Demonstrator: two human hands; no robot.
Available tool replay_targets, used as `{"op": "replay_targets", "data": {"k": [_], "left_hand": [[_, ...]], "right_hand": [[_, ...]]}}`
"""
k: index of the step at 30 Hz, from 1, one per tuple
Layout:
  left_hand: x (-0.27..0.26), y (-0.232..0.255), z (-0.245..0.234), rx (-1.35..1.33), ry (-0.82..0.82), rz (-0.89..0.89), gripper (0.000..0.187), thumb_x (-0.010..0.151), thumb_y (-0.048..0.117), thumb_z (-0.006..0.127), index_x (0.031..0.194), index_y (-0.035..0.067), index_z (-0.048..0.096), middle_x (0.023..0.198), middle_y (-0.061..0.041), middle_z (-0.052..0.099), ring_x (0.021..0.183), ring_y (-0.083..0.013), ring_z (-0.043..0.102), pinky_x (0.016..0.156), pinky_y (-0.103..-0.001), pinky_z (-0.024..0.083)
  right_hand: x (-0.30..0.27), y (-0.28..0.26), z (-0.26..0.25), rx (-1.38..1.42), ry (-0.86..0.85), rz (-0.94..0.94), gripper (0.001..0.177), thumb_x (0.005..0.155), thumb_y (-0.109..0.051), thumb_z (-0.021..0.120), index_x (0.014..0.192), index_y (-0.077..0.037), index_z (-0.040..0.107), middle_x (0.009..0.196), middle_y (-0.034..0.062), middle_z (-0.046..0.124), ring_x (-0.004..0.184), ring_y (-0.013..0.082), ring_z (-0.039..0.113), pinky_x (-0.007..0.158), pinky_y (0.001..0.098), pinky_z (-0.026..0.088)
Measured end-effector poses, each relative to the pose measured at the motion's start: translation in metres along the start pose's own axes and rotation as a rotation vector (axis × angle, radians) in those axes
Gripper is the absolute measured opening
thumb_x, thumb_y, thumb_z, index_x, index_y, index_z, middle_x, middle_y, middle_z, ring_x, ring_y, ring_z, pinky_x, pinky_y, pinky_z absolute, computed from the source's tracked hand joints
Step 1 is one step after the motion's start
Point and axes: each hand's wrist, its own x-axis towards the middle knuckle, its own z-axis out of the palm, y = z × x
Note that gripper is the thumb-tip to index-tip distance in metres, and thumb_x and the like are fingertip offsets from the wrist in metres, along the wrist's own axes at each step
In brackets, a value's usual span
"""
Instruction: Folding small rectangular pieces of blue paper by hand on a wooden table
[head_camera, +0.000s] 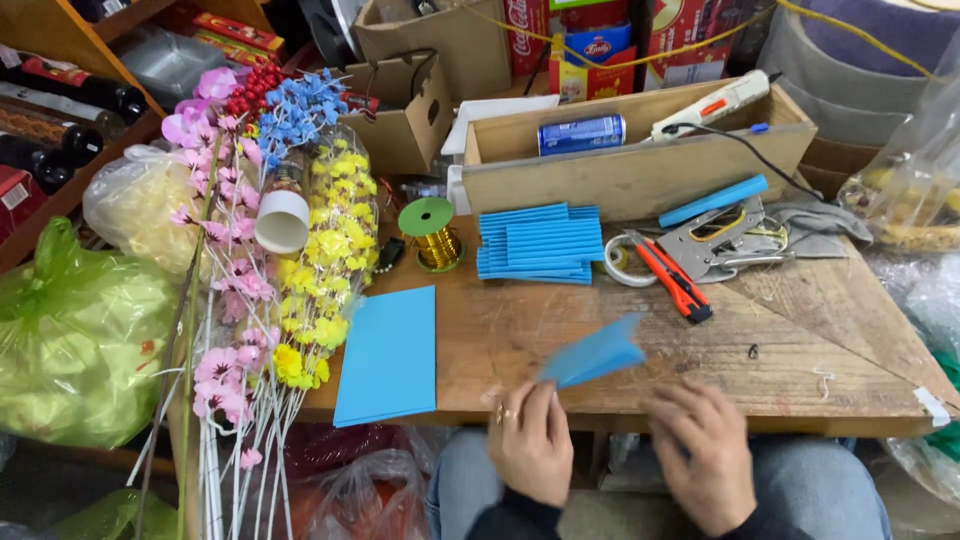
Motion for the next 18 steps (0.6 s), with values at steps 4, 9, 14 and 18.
{"op": "replay_targets", "data": {"k": [4, 9, 14, 18], "left_hand": [[0.007, -0.030, 0.014, -0.009, -0.063, 0.258, 0.014, 0.096, 0.001, 0.067, 0.100, 0.010, 0.077, 0.099, -0.006, 0.062, 0.089, -0.0283, 0.061, 0.072, -0.045, 0.047], [-0.036, -0.063, 0.042, -0.012, -0.360, 0.372, 0.014, 0.102, 0.007, 0.065, 0.114, 0.010, 0.072, 0.110, -0.009, 0.061, 0.101, -0.0333, 0.056, 0.090, -0.056, 0.044], [-0.038, -0.068, 0.042, -0.070, -0.396, 0.368, 0.017, 0.105, 0.006, 0.062, 0.119, 0.009, 0.071, 0.121, -0.009, 0.062, 0.109, -0.0333, 0.055, 0.097, -0.056, 0.047], [-0.038, -0.079, 0.048, -0.098, -0.290, 0.392, 0.020, 0.091, 0.010, 0.069, 0.110, 0.018, 0.073, 0.099, 0.001, 0.064, 0.100, -0.0252, 0.065, 0.080, -0.038, 0.050]], "right_hand": [[-0.007, 0.010, -0.001, -0.086, 0.036, 0.089, 0.025, 0.093, -0.011, 0.073, 0.116, -0.020, 0.076, 0.124, -0.0011, 0.073, 0.128, 0.0283, 0.064, 0.118, 0.0428, 0.044], [-0.008, 0.017, 0.011, -0.093, -0.014, 0.024, 0.024, 0.092, -0.013, 0.073, 0.116, -0.016, 0.075, 0.121, 0.0030, 0.073, 0.117, 0.0302, 0.066, 0.105, 0.0444, 0.049], [-0.005, 0.032, 0.039, -0.139, -0.154, -0.053, 0.036, 0.095, -0.028, 0.072, 0.131, -0.019, 0.069, 0.127, 0.0046, 0.068, 0.116, 0.0318, 0.060, 0.093, 0.0465, 0.049], [-0.010, 0.049, 0.064, -0.150, -0.082, -0.043, 0.015, 0.088, -0.034, 0.080, 0.103, -0.034, 0.080, 0.102, -0.0105, 0.071, 0.112, 0.0219, 0.065, 0.089, 0.0358, 0.050]]}}
